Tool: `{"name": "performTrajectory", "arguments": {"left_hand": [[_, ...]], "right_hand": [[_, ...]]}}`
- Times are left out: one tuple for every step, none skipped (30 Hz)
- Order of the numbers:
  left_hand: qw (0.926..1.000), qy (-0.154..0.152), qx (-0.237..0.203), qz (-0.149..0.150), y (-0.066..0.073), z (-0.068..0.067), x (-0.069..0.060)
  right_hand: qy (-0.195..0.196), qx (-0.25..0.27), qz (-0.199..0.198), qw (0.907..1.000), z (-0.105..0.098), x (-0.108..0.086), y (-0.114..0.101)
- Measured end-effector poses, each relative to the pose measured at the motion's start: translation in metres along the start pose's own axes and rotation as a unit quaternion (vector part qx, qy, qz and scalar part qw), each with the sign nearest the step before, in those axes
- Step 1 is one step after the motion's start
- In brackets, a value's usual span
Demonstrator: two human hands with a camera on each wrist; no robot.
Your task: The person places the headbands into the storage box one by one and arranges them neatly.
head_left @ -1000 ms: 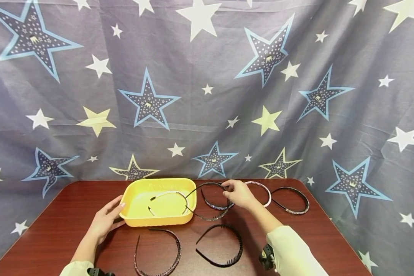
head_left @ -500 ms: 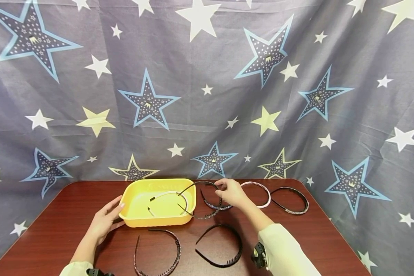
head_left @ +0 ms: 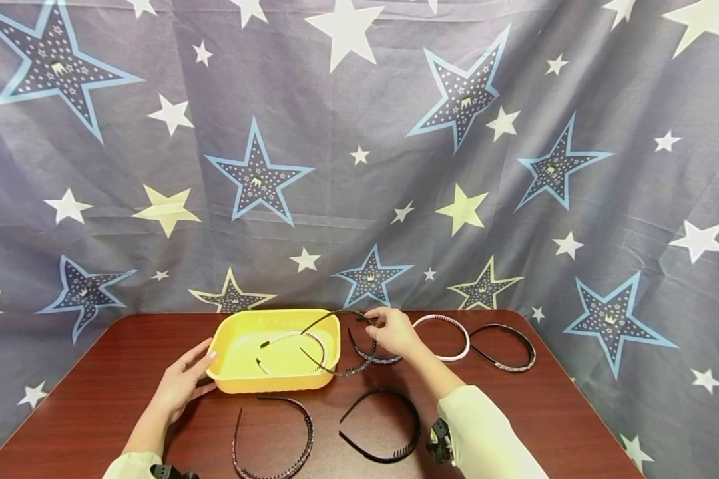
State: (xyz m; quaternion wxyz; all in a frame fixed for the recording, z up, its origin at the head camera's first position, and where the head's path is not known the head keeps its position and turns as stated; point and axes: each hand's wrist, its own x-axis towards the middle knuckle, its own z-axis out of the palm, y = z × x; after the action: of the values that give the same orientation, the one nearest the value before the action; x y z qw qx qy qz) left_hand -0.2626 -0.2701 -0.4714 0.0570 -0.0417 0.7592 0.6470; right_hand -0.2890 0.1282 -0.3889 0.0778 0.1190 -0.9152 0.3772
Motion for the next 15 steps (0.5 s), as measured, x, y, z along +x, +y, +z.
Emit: {"name": "performTrajectory", "arguments": {"left_hand": [[1.0,0.0,0.0,0.0,0.0,0.0,0.0],[1.0,0.0,0.0,-0.001,0.0,0.0,0.0],[1.0,0.0,0.001,-0.002,0.0,0.0,0.0],[1.0,-0.001,0.001,-0.002,0.0,0.0,0.0],[1.0,-0.002,0.001,-0.003,0.0,0.0,0.0],[1.0,-0.002,0.001,-0.004,0.0,0.0,0.0],[1.0,-0.002,0.001,-0.004,0.0,0.0,0.0],[1.0,-0.002,0.001,-0.005,0.0,0.0,-0.001],[1.0,-0.003,0.001,-0.005,0.0,0.0,-0.001],[1.0,-0.003,0.001,-0.005,0.001,0.0,-0.001],[1.0,-0.003,0.001,-0.005,0.001,0.0,-0.001],[1.0,-0.004,0.001,-0.005,0.001,0.0,-0.001],[1.0,-0.004,0.001,-0.004,0.001,0.0,-0.001],[1.0,-0.004,0.001,-0.004,0.001,0.0,-0.001],[1.0,-0.004,0.001,-0.003,0.001,0.0,-0.001]], "right_hand": [[0.003,0.001,-0.001,1.0,0.001,0.0,0.0],[0.005,0.001,-0.002,1.0,0.002,0.0,-0.001],[0.007,0.001,-0.005,1.0,0.003,0.0,-0.001],[0.01,0.002,-0.005,0.9999,0.004,0.001,-0.001],[0.012,0.002,-0.003,0.9999,0.005,0.001,-0.002],[0.014,0.002,-0.002,0.9999,0.006,0.001,-0.003],[0.016,0.002,-0.004,0.9999,0.007,0.001,-0.004],[0.016,0.001,-0.004,0.9999,0.008,0.002,-0.005],[0.016,0.002,-0.003,0.9999,0.009,0.002,-0.006],[0.015,0.0,-0.001,0.9999,0.01,0.003,-0.007],[0.014,-0.001,0.001,0.9999,0.011,0.003,-0.008],[0.013,0.0,0.002,0.9999,0.012,0.003,-0.01],[0.013,0.0,0.003,0.9999,0.014,0.004,-0.011],[0.013,0.0,0.003,0.9999,0.014,0.004,-0.012],[0.014,0.002,0.005,0.9999,0.015,0.004,-0.014]]}}
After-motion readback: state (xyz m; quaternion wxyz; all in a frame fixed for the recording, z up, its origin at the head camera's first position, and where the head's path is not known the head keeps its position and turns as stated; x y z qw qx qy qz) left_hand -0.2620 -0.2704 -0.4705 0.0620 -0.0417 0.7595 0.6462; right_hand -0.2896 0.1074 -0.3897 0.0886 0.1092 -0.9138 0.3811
